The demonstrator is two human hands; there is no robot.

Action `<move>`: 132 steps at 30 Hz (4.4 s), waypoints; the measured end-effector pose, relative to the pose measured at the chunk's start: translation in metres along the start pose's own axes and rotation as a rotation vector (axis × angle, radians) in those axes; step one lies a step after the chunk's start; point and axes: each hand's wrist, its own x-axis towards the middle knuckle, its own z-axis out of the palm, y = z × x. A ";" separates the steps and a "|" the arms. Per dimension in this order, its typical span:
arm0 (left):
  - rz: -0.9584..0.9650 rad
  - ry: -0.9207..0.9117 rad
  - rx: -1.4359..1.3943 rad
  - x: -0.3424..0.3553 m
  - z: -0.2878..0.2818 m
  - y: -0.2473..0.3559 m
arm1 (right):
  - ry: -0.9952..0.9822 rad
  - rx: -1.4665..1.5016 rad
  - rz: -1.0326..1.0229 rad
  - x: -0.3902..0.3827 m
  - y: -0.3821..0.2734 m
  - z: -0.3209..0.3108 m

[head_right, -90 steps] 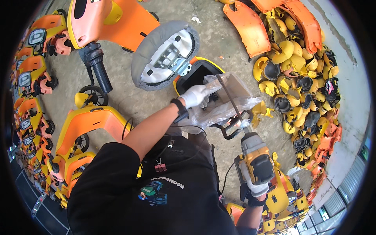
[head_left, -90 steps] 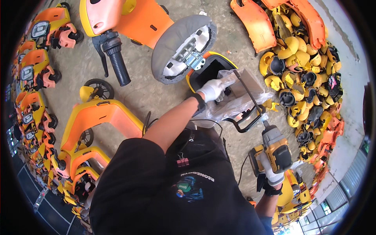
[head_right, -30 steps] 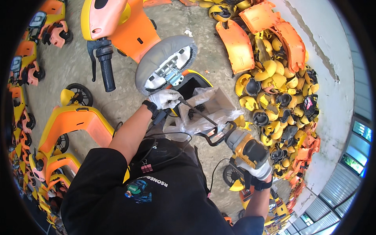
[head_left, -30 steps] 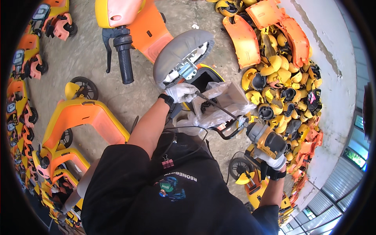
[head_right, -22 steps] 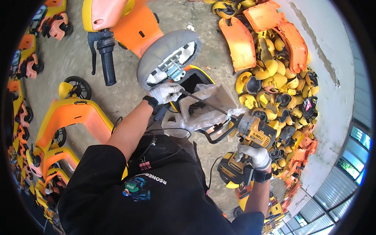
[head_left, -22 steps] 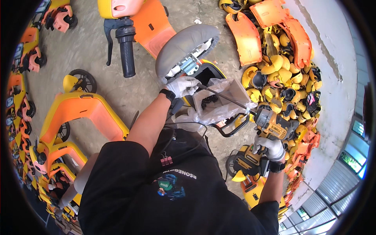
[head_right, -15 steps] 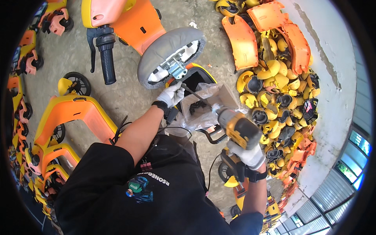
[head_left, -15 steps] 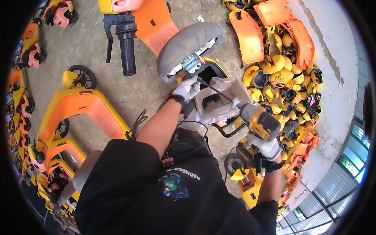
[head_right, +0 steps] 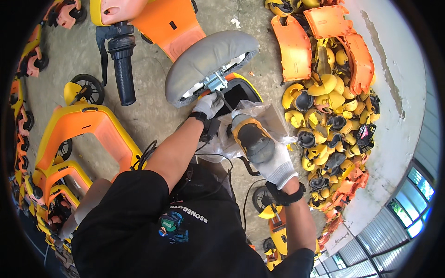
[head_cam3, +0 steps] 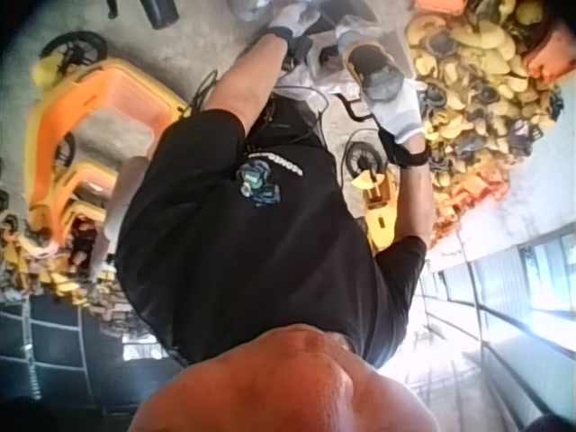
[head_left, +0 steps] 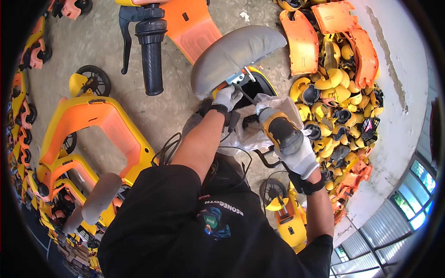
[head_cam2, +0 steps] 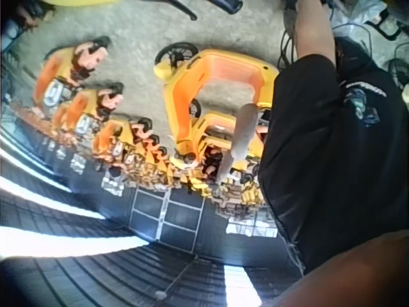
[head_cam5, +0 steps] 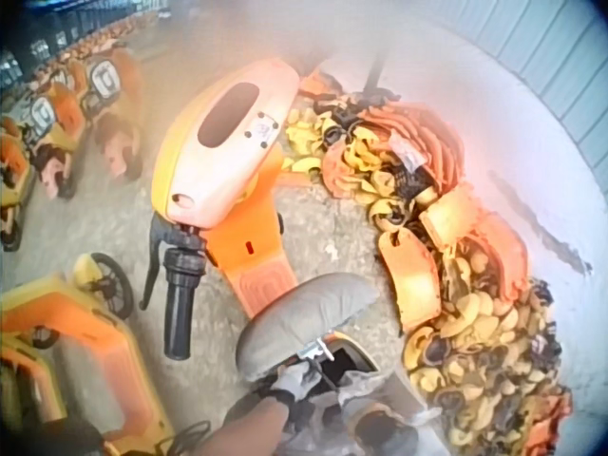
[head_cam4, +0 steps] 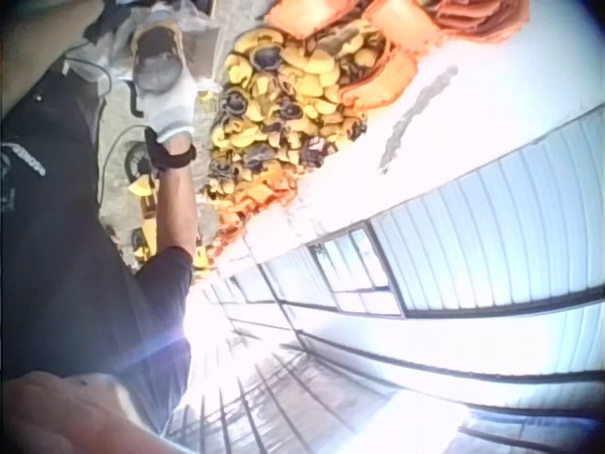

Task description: The person attaches components onto a scooter framework. The person fastens screws and structural plates to a seat support frame using an electric impact driver and gathers necessary hardware elements from a packaging box.

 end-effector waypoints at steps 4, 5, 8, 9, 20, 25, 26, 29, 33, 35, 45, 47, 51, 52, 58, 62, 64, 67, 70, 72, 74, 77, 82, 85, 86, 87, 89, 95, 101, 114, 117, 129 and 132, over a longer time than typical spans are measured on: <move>0.028 0.052 -0.002 0.004 -0.001 0.003 | -0.018 -0.024 0.002 0.006 -0.008 -0.001; 0.018 0.040 0.018 0.005 -0.001 0.005 | -0.021 -0.024 0.002 0.007 -0.008 -0.001; -0.001 0.036 0.045 0.007 -0.002 0.007 | -0.028 0.020 0.044 0.009 -0.009 0.000; -0.008 0.043 0.054 0.007 -0.001 0.008 | -0.028 -0.022 0.037 0.010 -0.010 -0.001; 0.064 -0.011 0.098 0.005 -0.008 0.011 | -0.076 -0.245 -0.033 0.036 -0.054 -0.017; 0.084 -0.012 0.148 -0.008 -0.007 0.018 | -0.154 -0.467 -0.052 0.039 -0.058 -0.021; 0.035 0.039 0.254 -0.014 -0.006 0.021 | -0.142 -0.394 -0.030 0.039 -0.052 -0.023; -0.034 0.136 0.535 -0.024 -0.001 0.023 | -0.139 -0.318 0.017 0.039 -0.038 -0.022; -0.096 0.371 0.657 -0.010 -0.009 0.011 | 0.025 -0.040 0.029 0.032 -0.018 -0.022; 0.334 0.351 0.941 0.047 -0.067 0.003 | -0.025 -0.020 0.076 0.034 -0.021 -0.021; 0.493 0.531 1.197 0.016 -0.059 0.005 | 0.021 -0.109 -0.038 0.031 -0.026 -0.018; 0.559 0.514 1.034 0.011 -0.051 -0.003 | 0.029 -0.087 0.027 0.032 -0.024 -0.020; 0.719 0.745 0.803 0.076 -0.104 -0.010 | -0.052 -0.120 0.003 0.038 -0.037 -0.020; 0.778 0.687 0.787 0.056 -0.085 -0.013 | -0.025 -0.112 0.040 0.034 -0.033 -0.022; 0.778 0.688 0.844 0.040 -0.079 -0.005 | -0.010 -0.109 0.061 0.035 -0.040 -0.022; 0.794 0.696 0.927 0.048 -0.088 0.000 | -0.017 -0.164 0.010 0.035 -0.050 -0.021; 0.821 0.683 0.978 0.045 -0.086 0.001 | -0.032 -0.204 0.005 0.036 -0.054 -0.022; 0.726 0.724 1.037 0.031 -0.071 -0.002 | -0.064 -0.266 0.020 0.035 -0.049 -0.025; 0.699 0.706 0.961 0.065 -0.109 0.011 | -0.127 -0.330 -0.012 0.042 -0.062 -0.024; 0.770 0.583 0.901 0.065 -0.111 0.015 | -0.136 -0.346 -0.010 0.043 -0.058 -0.023; 0.487 0.434 0.731 0.010 -0.057 0.015 | 0.003 -0.145 0.006 0.036 -0.036 -0.024; 0.462 0.475 0.657 -0.004 -0.049 0.022 | -0.043 -0.128 0.046 0.038 -0.029 -0.026; 0.448 0.431 0.595 -0.022 -0.039 0.029 | -0.023 -0.071 0.036 0.038 -0.028 -0.023; 0.440 0.400 0.591 -0.014 -0.048 0.033 | -0.031 -0.123 0.025 0.037 -0.034 -0.021; 0.411 0.381 0.615 -0.009 -0.053 0.034 | -0.026 -0.134 0.003 0.037 -0.036 -0.021; 0.408 0.380 0.616 -0.011 -0.051 0.033 | -0.025 -0.134 0.006 0.038 -0.039 -0.021; 0.431 0.405 0.606 -0.015 -0.047 0.032 | -0.020 -0.159 -0.019 0.040 -0.047 -0.022; 0.416 0.393 0.669 -0.014 -0.047 0.033 | -0.086 -0.265 0.011 0.053 -0.055 -0.029; 0.424 0.398 0.680 -0.015 -0.044 0.033 | -0.098 -0.340 0.000 0.065 -0.067 -0.031; 0.451 0.408 0.721 -0.022 -0.037 0.031 | -0.110 -0.206 -0.045 0.074 -0.065 -0.029; 0.475 0.409 0.721 -0.026 -0.036 0.032 | -0.107 -0.272 -0.062 0.073 -0.069 -0.028; 0.470 0.451 0.695 -0.017 -0.040 0.028 | -0.091 -0.289 -0.059 0.072 -0.068 -0.024; 0.498 0.467 0.690 -0.015 -0.040 0.026 | -0.102 -0.273 -0.048 0.073 -0.067 -0.024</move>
